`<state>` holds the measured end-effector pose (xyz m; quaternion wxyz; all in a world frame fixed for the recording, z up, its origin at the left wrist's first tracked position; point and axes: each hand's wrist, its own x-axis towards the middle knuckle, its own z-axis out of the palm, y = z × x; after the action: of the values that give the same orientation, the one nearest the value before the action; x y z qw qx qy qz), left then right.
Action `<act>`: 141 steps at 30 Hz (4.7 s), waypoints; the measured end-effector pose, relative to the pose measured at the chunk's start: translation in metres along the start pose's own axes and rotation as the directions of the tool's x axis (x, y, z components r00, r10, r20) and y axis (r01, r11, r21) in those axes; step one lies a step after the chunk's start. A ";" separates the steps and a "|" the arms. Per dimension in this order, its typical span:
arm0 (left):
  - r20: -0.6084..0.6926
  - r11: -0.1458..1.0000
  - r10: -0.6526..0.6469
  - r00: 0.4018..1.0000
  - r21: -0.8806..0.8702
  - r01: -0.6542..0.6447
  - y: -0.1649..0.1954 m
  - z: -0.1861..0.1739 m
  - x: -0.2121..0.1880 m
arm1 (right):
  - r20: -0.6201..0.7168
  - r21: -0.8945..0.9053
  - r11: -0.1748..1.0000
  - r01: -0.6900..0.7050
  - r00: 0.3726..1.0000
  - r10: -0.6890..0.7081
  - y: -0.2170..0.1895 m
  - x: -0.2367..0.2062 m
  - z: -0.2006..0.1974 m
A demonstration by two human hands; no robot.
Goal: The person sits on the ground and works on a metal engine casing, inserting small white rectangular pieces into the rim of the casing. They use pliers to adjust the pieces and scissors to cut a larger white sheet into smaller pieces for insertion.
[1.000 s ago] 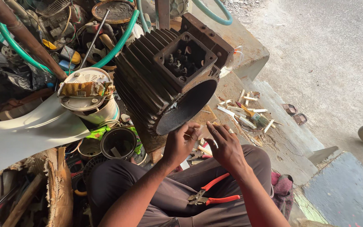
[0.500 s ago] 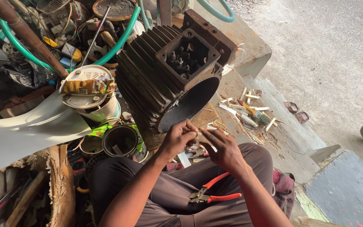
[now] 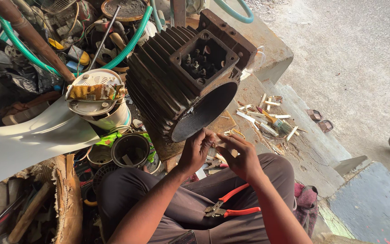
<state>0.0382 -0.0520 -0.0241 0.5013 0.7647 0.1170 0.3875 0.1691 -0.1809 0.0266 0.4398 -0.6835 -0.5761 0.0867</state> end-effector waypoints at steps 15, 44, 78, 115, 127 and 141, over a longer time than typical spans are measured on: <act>-0.188 0.739 0.575 0.796 0.537 -0.407 0.012 -0.002 -0.010 | -0.335 0.041 0.996 -0.080 0.938 0.089 0.033 0.070 0.077; -0.475 0.696 0.681 0.558 0.658 -0.288 -0.003 -0.061 0.003 | -0.228 -0.441 0.895 -0.071 0.973 -0.035 0.013 0.092 0.098; -0.523 0.778 0.571 0.633 0.591 -0.213 -0.003 -0.066 0.009 | -0.308 -0.251 0.968 -0.011 0.949 -0.069 0.018 0.089 0.096; -0.497 0.761 0.578 0.648 0.615 -0.206 0.000 -0.060 0.011 | -0.438 0.016 0.969 -0.246 0.869 0.228 -0.004 0.093 0.107; -0.499 0.763 0.575 0.649 0.613 -0.205 -0.002 -0.059 0.011 | -0.142 -0.321 0.944 0.072 0.982 -0.123 0.027 0.091 0.097; -0.490 0.754 0.583 0.648 0.624 -0.206 0.003 -0.060 0.011 | -0.227 -0.391 0.917 0.081 0.957 -0.181 0.045 0.083 0.100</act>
<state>0.0026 -0.0063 -0.0046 0.1011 0.6874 0.2081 0.6884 0.1650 -0.0564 -0.0321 0.3765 -0.7200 -0.5645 -0.1456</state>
